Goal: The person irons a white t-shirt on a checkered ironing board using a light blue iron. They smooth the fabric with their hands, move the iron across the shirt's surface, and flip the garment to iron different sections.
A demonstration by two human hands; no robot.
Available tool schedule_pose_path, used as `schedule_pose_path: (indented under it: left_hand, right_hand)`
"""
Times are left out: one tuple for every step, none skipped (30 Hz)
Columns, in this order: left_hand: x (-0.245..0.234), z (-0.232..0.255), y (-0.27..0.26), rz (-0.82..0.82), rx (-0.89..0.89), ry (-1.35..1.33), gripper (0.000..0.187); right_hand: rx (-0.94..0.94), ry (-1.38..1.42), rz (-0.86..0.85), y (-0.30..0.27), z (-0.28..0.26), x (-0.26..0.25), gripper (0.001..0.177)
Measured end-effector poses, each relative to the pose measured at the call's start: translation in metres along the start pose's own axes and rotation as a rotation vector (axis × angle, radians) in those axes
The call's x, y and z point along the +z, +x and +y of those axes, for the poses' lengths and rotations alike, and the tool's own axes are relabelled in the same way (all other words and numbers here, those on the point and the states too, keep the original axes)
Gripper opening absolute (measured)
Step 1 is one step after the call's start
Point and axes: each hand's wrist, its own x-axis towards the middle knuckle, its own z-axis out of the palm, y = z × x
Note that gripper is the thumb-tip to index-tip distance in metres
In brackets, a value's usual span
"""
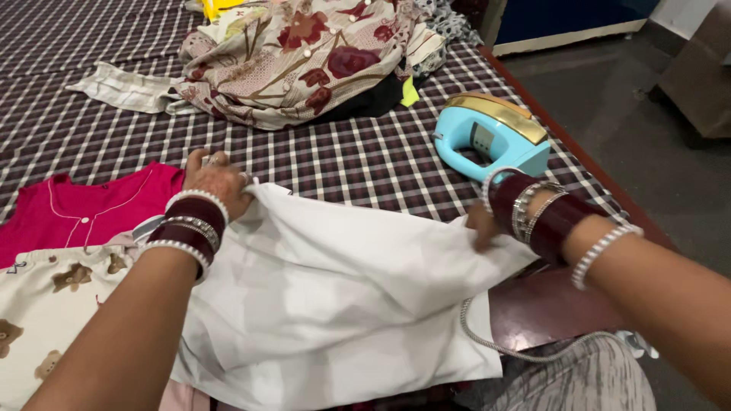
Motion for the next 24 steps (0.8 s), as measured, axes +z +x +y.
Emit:
schedule_pose_path:
  left_hand:
    - [-0.005,0.002,0.004,0.044,-0.01,-0.045,0.031]
    - [-0.013,0.005,0.007,0.074,0.024,-0.074,0.031]
    - [-0.023,0.015,0.012,0.104,0.057,-0.104,0.03]
    - [-0.035,0.027,0.017,0.135,0.088,-0.133,0.03]
    - [-0.049,0.041,0.022,0.193,0.13,-0.123,0.028]
    - [-0.062,0.054,0.025,0.251,0.17,-0.11,0.026]
    - [-0.074,0.065,0.027,0.252,0.179,-0.135,0.027]
    - [-0.084,0.073,0.027,0.251,0.188,-0.159,0.028]
    - [-0.092,0.075,0.025,0.25,0.197,-0.184,0.029]
    - [-0.095,0.073,0.023,0.31,0.169,-0.241,0.034]
    - [-0.094,0.07,0.021,0.37,0.141,-0.299,0.039]
    - [-0.088,0.067,0.021,0.43,0.114,-0.358,0.045]
    - [-0.077,0.061,0.019,0.437,0.039,-0.439,0.05]
    - [-0.062,0.054,0.016,0.443,-0.036,-0.523,0.057]
    - [-0.044,0.045,0.012,0.447,-0.112,-0.607,0.064]
    - [-0.025,0.036,0.006,0.276,-0.208,-0.577,0.074]
    - [-0.005,0.028,-0.001,0.105,-0.303,-0.545,0.083]
    - [0.013,0.021,-0.01,-0.049,-0.346,-0.465,0.092]
    - [0.03,0.016,-0.021,-0.201,-0.39,-0.384,0.101]
    - [0.043,0.014,-0.033,-0.304,-0.412,-0.311,0.107]
    - [0.053,0.013,-0.045,-0.406,-0.434,-0.238,0.113]
    - [0.058,0.01,-0.061,-0.465,-0.41,-0.273,0.117]
    - [0.058,0.008,-0.073,-0.523,-0.384,-0.308,0.121]
    - [0.056,0.008,-0.081,-0.528,-0.376,-0.265,0.124]
  right_hand:
    - [0.035,-0.148,0.116,-0.004,-0.014,-0.013,0.075]
    - [0.033,-0.036,0.238,-0.007,-0.032,-0.024,0.075]
    - [0.033,0.075,0.359,-0.008,-0.05,-0.036,0.076]
    - [-0.059,0.188,0.415,-0.005,-0.068,-0.053,0.081]
    - [-0.259,0.261,0.609,0.004,-0.089,-0.066,0.095]
    - [-0.656,0.428,0.742,0.013,-0.103,-0.078,0.098]
    - [-0.647,0.539,0.76,0.025,-0.117,-0.089,0.086]
    - [-0.637,0.651,0.772,0.041,-0.137,-0.102,0.075]
    - [-0.619,0.776,0.818,0.056,-0.15,-0.114,0.068]
    - [-0.597,0.902,0.861,0.072,-0.16,-0.126,0.061]
    - [-0.574,1.028,0.901,0.087,-0.163,-0.133,0.054]
    - [-0.677,1.098,0.904,0.1,-0.16,-0.138,0.052]
    - [-0.781,1.166,0.905,0.11,-0.156,-0.143,0.05]
    - [-0.883,1.234,0.901,0.118,-0.151,-0.146,0.048]
    - [-0.864,1.355,0.864,0.121,-0.142,-0.148,0.046]
    - [-0.838,1.475,0.821,0.12,-0.13,-0.147,0.045]
    - [-0.81,1.595,0.776,0.117,-0.116,-0.145,0.043]
    - [-0.796,1.583,0.81,0.112,-0.102,-0.146,0.045]
    - [-0.782,1.57,0.843,0.106,-0.088,-0.146,0.046]
    - [-0.76,1.68,0.82,0.103,-0.076,-0.144,0.046]
    - [-0.735,1.789,0.795,0.1,-0.063,-0.142,0.046]
    - [-0.709,1.898,0.769,0.099,-0.051,-0.139,0.045]
    - [-0.744,1.884,0.811,0.101,-0.042,-0.137,0.045]
    - [-0.782,1.87,0.852,0.105,-0.036,-0.135,0.045]
